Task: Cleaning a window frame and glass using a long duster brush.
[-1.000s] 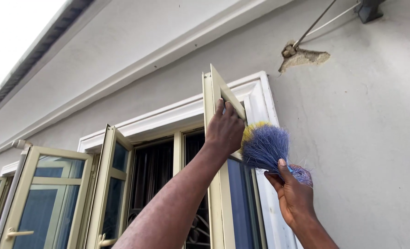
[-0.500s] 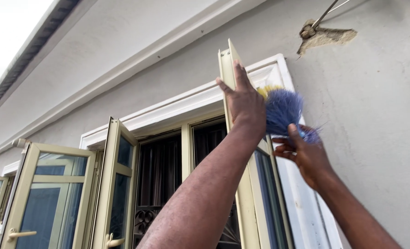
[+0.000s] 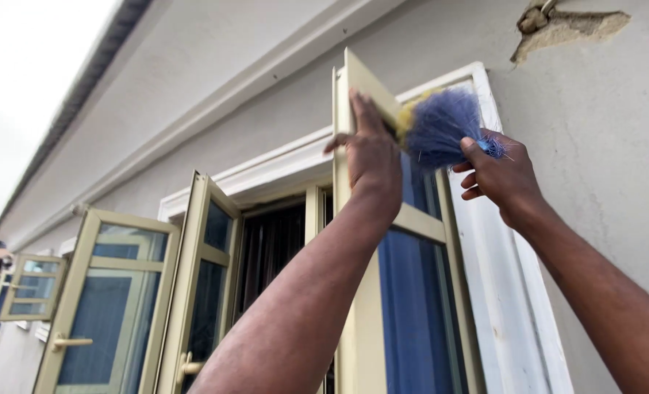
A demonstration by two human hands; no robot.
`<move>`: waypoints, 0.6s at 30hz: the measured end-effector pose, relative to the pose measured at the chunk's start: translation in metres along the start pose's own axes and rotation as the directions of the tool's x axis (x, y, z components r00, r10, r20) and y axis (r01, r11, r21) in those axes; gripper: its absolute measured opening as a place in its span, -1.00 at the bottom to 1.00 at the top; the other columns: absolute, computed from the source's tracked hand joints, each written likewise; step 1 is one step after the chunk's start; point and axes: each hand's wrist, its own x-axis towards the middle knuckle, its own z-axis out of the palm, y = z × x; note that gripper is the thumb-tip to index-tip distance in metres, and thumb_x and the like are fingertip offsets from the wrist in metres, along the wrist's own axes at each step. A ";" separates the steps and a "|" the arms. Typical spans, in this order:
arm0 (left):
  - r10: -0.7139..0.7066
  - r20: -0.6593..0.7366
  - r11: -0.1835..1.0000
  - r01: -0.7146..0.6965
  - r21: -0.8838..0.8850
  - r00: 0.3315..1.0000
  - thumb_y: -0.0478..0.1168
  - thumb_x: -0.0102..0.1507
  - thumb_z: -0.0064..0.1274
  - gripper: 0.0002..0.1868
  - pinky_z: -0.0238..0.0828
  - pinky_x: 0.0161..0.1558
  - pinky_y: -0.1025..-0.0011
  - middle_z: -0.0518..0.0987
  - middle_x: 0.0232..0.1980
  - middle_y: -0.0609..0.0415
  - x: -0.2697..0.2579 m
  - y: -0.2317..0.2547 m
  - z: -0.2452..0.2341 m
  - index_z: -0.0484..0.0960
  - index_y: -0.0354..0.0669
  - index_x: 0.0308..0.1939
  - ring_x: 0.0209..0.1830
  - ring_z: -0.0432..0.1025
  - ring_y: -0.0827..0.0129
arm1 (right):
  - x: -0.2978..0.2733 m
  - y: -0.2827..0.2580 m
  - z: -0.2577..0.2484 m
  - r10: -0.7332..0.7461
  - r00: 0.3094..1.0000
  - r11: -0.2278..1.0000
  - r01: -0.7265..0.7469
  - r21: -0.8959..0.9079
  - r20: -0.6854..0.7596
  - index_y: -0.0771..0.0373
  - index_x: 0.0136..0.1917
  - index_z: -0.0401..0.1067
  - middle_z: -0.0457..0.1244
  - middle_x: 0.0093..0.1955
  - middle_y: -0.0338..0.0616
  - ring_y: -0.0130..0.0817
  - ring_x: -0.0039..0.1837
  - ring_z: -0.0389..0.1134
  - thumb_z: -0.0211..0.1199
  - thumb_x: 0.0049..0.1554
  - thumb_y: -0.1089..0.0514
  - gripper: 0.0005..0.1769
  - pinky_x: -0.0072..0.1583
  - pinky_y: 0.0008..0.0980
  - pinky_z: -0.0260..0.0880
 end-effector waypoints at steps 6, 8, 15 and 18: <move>-0.084 -0.071 0.994 0.078 -0.075 0.994 -0.08 0.29 0.10 -0.18 0.65 -0.38 0.09 -0.25 0.65 -0.28 -0.005 -0.008 0.031 0.14 -0.21 0.57 0.58 -0.19 -0.27 | 0.016 -0.025 0.033 -0.145 0.988 0.989 0.145 0.007 0.050 0.03 0.63 0.04 0.32 -0.21 -0.02 -0.39 -0.37 0.29 0.03 0.30 -0.04 -0.33 -0.35 -0.30 0.44; -0.062 -0.004 0.976 0.060 -0.208 0.998 -0.03 0.34 0.03 -0.27 0.64 -0.30 0.01 -0.32 0.68 -0.27 -0.005 -0.012 0.039 0.19 -0.22 0.52 0.61 -0.22 -0.24 | 0.017 -0.028 0.048 -0.118 0.993 0.919 0.116 -0.376 0.020 -0.01 0.60 0.14 0.33 -0.35 -0.09 -0.33 -0.45 0.35 0.02 0.27 -0.06 -0.36 -0.30 -0.36 0.46; -0.011 0.000 0.977 0.010 -0.212 1.000 0.04 0.29 0.07 -0.17 0.37 0.13 -0.46 -0.28 0.66 -0.39 -0.012 -0.013 0.058 0.12 -0.26 0.51 0.61 -0.23 -0.44 | 0.040 -0.018 0.056 -0.121 0.992 0.903 0.090 -0.420 -0.047 0.20 0.51 0.21 0.33 -0.44 -0.09 -0.33 -0.52 0.34 -0.02 0.31 -0.08 -0.42 -0.32 -0.31 0.51; 0.020 -0.022 0.985 -0.023 -0.170 1.000 0.06 0.34 0.03 -0.20 0.04 0.25 -0.47 -0.12 0.65 -0.42 0.013 -0.003 0.067 0.19 -0.33 0.53 0.57 -0.12 -0.45 | 0.060 -0.014 0.050 -0.204 0.977 0.857 0.144 -0.494 -0.069 0.25 0.45 0.28 0.35 -0.42 -0.01 -0.27 -0.50 0.36 0.02 0.29 -0.06 -0.45 -0.32 -0.30 0.47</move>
